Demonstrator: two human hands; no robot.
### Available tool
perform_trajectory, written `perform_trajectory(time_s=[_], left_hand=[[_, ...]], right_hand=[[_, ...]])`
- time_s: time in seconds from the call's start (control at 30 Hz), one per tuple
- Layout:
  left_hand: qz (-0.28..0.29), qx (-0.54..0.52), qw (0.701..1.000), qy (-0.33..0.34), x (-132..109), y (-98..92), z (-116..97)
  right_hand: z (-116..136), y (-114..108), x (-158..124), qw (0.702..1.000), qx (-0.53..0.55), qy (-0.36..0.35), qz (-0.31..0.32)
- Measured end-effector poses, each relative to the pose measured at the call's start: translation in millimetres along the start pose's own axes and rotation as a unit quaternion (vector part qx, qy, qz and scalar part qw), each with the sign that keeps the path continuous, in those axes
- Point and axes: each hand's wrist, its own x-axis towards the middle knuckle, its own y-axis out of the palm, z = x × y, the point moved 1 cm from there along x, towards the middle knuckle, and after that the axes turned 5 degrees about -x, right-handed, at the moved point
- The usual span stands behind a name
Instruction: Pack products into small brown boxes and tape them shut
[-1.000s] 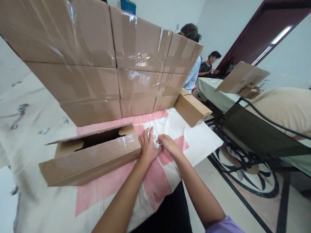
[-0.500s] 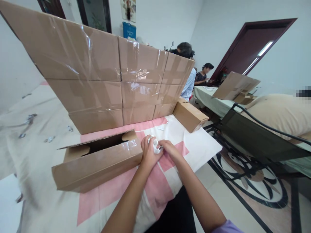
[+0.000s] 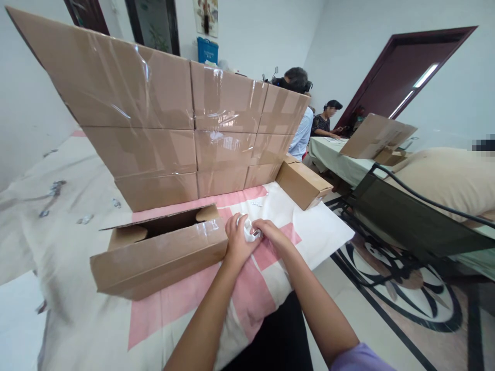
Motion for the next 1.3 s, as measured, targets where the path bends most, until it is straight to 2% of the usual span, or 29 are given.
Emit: perform_trajectory(time_s=[0.17,0.5,0.73,1.0,1.1,1.3], left_hand=[[0.001,0.006,1.0,0.016,-0.7,-1.4,0.2],[-0.003,-0.012,1.0,0.005,0.5,-2.7,-3.0],[-0.003,-0.022,1.0,0.009,1.2,-5.7,-6.6],[0.002,-0.02,1.0,0.001,1.4,-5.0,-5.2],[0.003,-0.013,1.0,-0.008,0.9,-4.7,-5.4],[0.006,0.001,0.999,-0.033,-0.2,-2.8,-7.7]], right_hand=[[-0.1,-1.2,1.1,1.0,-0.005,0.013,0.004],[-1.9,-10.3,2.2,0.999,-0.026,0.015,0.036],[10.7,-22.8,8.4,0.996,-0.075,0.039,0.034],[8.5,-18.0,12.8,0.994,-0.075,0.05,0.056],[10.0,-13.9,12.0,0.995,-0.082,0.031,0.039],[5.6,-10.0,5.2,0.995,-0.096,0.0,-0.038]])
